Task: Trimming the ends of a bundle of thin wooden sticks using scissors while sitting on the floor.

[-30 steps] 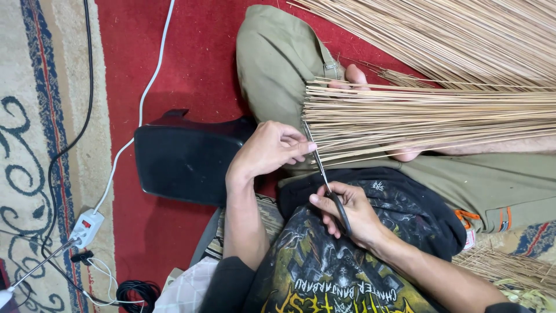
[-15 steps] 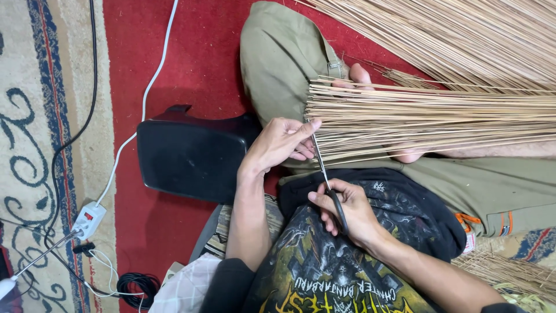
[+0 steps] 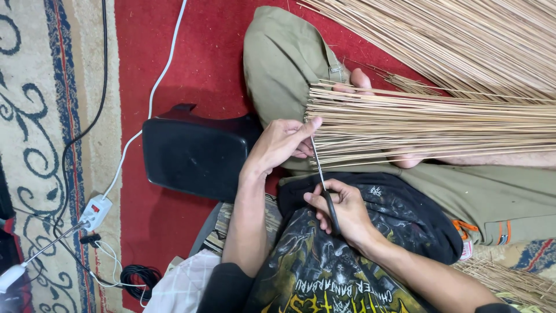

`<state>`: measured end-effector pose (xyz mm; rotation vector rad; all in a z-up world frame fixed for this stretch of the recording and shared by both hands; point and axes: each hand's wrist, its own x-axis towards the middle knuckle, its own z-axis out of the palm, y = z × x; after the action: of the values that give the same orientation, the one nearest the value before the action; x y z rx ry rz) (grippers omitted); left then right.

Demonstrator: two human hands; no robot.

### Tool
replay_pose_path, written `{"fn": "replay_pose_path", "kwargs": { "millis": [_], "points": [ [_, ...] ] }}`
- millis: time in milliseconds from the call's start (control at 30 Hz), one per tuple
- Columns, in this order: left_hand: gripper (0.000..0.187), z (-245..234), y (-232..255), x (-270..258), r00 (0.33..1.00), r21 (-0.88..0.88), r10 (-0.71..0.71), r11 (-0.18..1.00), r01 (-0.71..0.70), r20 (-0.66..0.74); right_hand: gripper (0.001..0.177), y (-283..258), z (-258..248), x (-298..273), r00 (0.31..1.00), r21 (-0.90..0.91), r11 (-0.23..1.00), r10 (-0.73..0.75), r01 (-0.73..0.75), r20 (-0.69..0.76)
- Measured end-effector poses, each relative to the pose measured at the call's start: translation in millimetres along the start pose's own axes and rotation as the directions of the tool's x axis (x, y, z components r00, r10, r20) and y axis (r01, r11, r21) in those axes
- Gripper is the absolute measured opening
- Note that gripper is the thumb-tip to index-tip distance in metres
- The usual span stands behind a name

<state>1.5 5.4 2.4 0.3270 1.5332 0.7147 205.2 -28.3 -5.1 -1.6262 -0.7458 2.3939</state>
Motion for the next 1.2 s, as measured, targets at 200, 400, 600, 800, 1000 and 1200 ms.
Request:
{"fn": "replay_pose_path", "kwargs": {
  "millis": [200, 400, 600, 800, 1000, 1200],
  "points": [
    [0.091, 28.9, -2.3, -1.0, 0.941, 0.379, 0.095, 0.925, 0.037, -0.324, 0.020, 2.4, 3.4, 9.0, 1.000, 0.019, 1.000, -0.016, 0.016, -0.005],
    [0.088, 24.7, -6.1, -5.2, 0.942, 0.211, 0.148, 0.974, -0.086, -0.301, 0.021, -0.9, 0.9, 4.4, 1.000, 0.016, 1.000, -0.026, 0.026, 0.002],
    [0.089, 39.5, -0.9, 0.7, 0.902, 0.334, 0.070, 0.939, 0.085, -0.426, 0.021, 1.3, -0.6, 4.5, 1.000, -0.013, 1.000, -0.017, 0.017, 0.007],
    [0.078, 55.8, -5.2, 4.7, 0.861, 0.354, 0.058, 0.924, 0.145, -0.506, 0.020, 7.0, -0.2, 6.6, 1.000, -0.032, 0.999, -0.010, 0.010, 0.005],
    [0.073, 61.7, -22.0, 20.1, 0.817, 0.355, 0.108, 0.927, 0.124, -0.567, 0.022, 7.5, -0.3, 4.8, 1.000, -0.046, 0.999, -0.005, 0.005, 0.003],
    [0.068, 62.8, -33.8, 31.7, 0.787, 0.381, 0.132, 0.914, 0.138, -0.602, 0.024, 10.8, -0.8, 6.6, 1.000, -0.085, 0.996, 0.002, -0.001, 0.002]
  ]
}}
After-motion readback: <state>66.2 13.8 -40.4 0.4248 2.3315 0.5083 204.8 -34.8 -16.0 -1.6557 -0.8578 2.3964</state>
